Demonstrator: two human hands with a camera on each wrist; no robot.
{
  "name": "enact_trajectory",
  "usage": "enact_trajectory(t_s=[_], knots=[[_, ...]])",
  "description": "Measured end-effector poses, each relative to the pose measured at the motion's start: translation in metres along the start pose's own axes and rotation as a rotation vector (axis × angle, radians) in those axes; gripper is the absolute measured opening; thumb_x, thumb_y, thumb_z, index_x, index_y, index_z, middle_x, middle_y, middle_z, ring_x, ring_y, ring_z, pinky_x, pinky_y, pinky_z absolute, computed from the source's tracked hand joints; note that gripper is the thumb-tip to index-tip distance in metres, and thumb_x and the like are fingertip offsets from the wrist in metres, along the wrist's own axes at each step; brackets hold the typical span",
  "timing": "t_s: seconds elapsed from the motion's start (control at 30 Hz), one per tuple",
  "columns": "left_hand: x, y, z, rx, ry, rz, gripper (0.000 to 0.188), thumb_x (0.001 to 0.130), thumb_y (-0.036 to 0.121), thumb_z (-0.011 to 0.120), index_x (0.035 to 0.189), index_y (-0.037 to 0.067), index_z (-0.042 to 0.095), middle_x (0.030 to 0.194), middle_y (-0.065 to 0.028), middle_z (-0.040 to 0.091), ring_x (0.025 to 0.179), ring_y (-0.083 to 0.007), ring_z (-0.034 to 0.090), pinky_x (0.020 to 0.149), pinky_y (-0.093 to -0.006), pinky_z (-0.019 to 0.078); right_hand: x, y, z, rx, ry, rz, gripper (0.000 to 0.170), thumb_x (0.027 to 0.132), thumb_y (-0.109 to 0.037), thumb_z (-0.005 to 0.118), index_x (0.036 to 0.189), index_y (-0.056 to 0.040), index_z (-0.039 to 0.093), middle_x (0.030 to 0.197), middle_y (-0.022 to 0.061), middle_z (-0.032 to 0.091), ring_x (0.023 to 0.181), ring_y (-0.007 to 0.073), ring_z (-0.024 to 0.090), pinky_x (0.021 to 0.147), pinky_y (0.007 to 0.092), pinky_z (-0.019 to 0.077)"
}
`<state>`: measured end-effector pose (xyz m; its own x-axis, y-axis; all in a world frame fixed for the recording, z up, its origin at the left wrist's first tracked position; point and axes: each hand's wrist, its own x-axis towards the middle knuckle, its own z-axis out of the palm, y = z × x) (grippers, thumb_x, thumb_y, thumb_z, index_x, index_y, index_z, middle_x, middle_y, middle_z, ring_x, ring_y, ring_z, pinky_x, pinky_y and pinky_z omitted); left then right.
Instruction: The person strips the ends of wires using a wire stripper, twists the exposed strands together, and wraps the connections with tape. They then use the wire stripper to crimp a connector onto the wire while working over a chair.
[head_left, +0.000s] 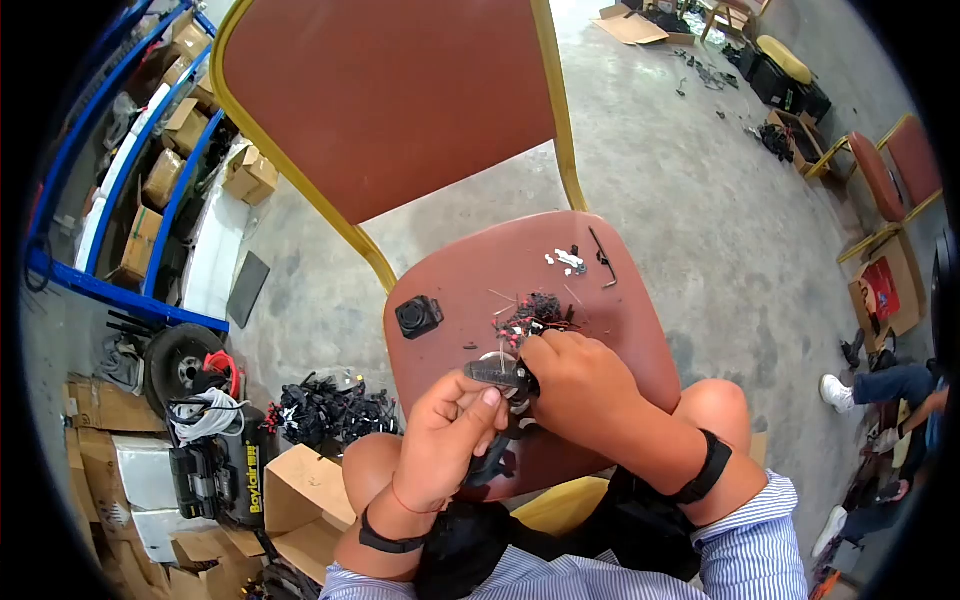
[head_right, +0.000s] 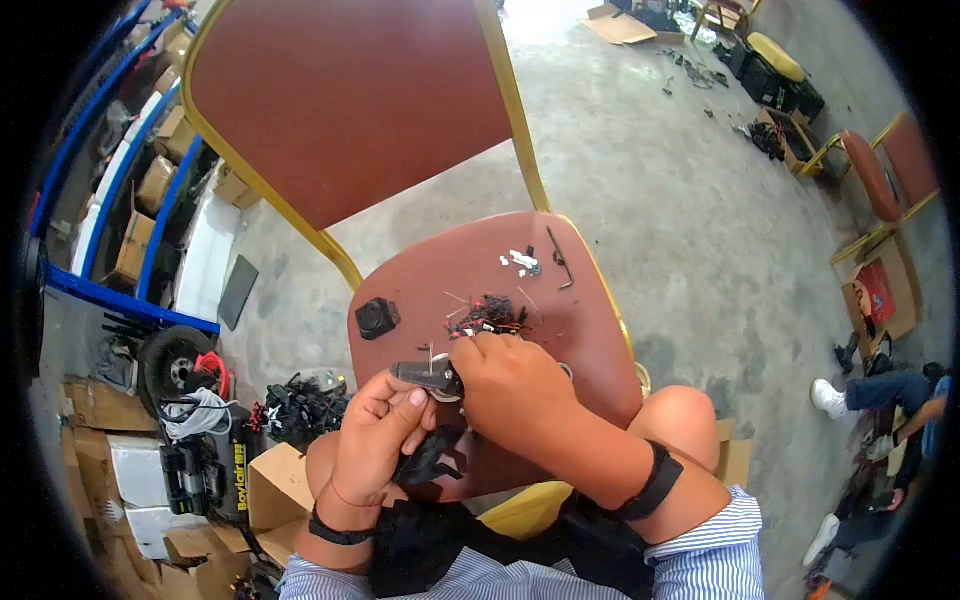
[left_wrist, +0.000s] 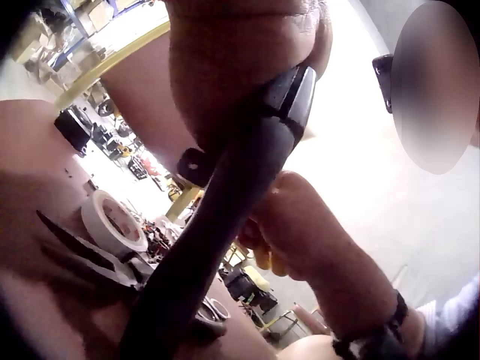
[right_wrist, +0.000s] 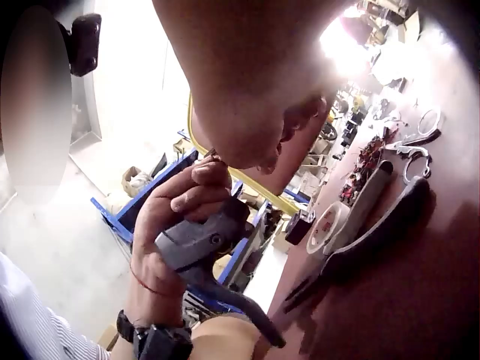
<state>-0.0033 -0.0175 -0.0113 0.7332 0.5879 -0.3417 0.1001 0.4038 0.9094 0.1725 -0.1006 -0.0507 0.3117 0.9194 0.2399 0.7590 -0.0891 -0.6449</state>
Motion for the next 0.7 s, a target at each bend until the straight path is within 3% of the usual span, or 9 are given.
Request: enact_trajectory(t_s=[0.03, 0.1, 0.17, 0.27, 0.37, 0.57, 0.7], knots=[[-0.008, 0.005, 0.000, 0.044, -0.018, -0.043, 0.016, 0.105, 0.011, 0.056, 0.115, 0.002, 0.063, 0.084, -0.0049, 0.066, 0.059, -0.0038, 0.049, 0.054, -0.0190, 0.0371, 0.008, 0.003, -0.003, 0.041, 0.020, 0.071, 0.020, 0.083, -0.014, 0.072, 0.092, -0.0003, 0.060, 0.086, 0.0196, 0.066, 0.083, 0.0376, 0.066, 0.068, 0.0437, 0.0521], [-0.034, 0.011, 0.001, 0.130, -0.059, -0.129, 0.016, 0.105, 0.011, 0.057, 0.114, 0.002, 0.064, 0.084, -0.0062, 0.067, 0.057, -0.0038, 0.048, 0.054, -0.0187, 0.0369, 0.039, 0.025, -0.053, 0.176, 0.347, 0.372, 0.023, 0.090, -0.019, 0.071, 0.095, 0.0023, 0.061, 0.084, 0.0238, 0.066, 0.080, 0.0420, 0.066, 0.067, 0.0444, 0.0513], [-0.038, 0.000, -0.002, -0.017, -0.090, -0.060, 0.017, 0.104, 0.013, 0.059, 0.114, 0.001, 0.065, 0.085, -0.0083, 0.069, 0.055, -0.0045, 0.048, 0.053, -0.0186, 0.0366, 0.052, 0.040, -0.099, 0.064, 0.296, 0.546, 0.026, 0.094, -0.023, 0.069, 0.097, 0.0020, 0.062, 0.084, 0.0249, 0.067, 0.079, 0.0445, 0.066, 0.068, 0.0454, 0.0511], [-0.024, -0.005, -0.006, -0.128, -0.020, -0.068, 0.017, 0.104, 0.013, 0.058, 0.114, 0.001, 0.065, 0.084, -0.0082, 0.068, 0.056, -0.0058, 0.048, 0.053, -0.0193, 0.0380, 0.026, 0.042, -0.059, 0.053, 0.147, 0.247, 0.027, 0.093, -0.023, 0.070, 0.095, 0.0022, 0.060, 0.088, 0.0243, 0.068, 0.083, 0.0425, 0.067, 0.072, 0.0479, 0.0514], [-0.007, -0.009, -0.009, -0.177, -0.029, 0.027, 0.016, 0.105, 0.012, 0.058, 0.114, 0.001, 0.065, 0.085, -0.0085, 0.068, 0.058, -0.0061, 0.049, 0.053, -0.0196, 0.0389, 0.017, 0.020, -0.036, -0.058, -0.178, 0.245, 0.020, 0.089, -0.016, 0.068, 0.095, 0.0015, 0.061, 0.088, 0.0224, 0.067, 0.085, 0.0414, 0.067, 0.076, 0.0504, 0.0516], [-0.001, -0.015, -0.015, -0.241, -0.044, 0.021, 0.016, 0.104, 0.012, 0.058, 0.114, 0.002, 0.066, 0.086, -0.0092, 0.068, 0.058, -0.0063, 0.049, 0.053, -0.0188, 0.0383, 0.011, 0.032, -0.020, -0.317, -0.204, -0.013, 0.015, 0.078, -0.009, 0.063, 0.092, -0.0033, 0.064, 0.089, 0.0146, 0.071, 0.089, 0.0347, 0.068, 0.078, 0.0455, 0.0554], [0.003, -0.016, -0.017, -0.248, -0.044, 0.016, 0.016, 0.105, 0.012, 0.057, 0.114, 0.002, 0.066, 0.085, -0.0092, 0.068, 0.058, -0.0066, 0.050, 0.053, -0.0184, 0.0378, 0.008, 0.033, -0.016, -0.341, -0.157, 0.025, 0.015, 0.079, -0.007, 0.063, 0.094, -0.0042, 0.063, 0.090, 0.0121, 0.069, 0.090, 0.0322, 0.066, 0.078, 0.0425, 0.0554]])
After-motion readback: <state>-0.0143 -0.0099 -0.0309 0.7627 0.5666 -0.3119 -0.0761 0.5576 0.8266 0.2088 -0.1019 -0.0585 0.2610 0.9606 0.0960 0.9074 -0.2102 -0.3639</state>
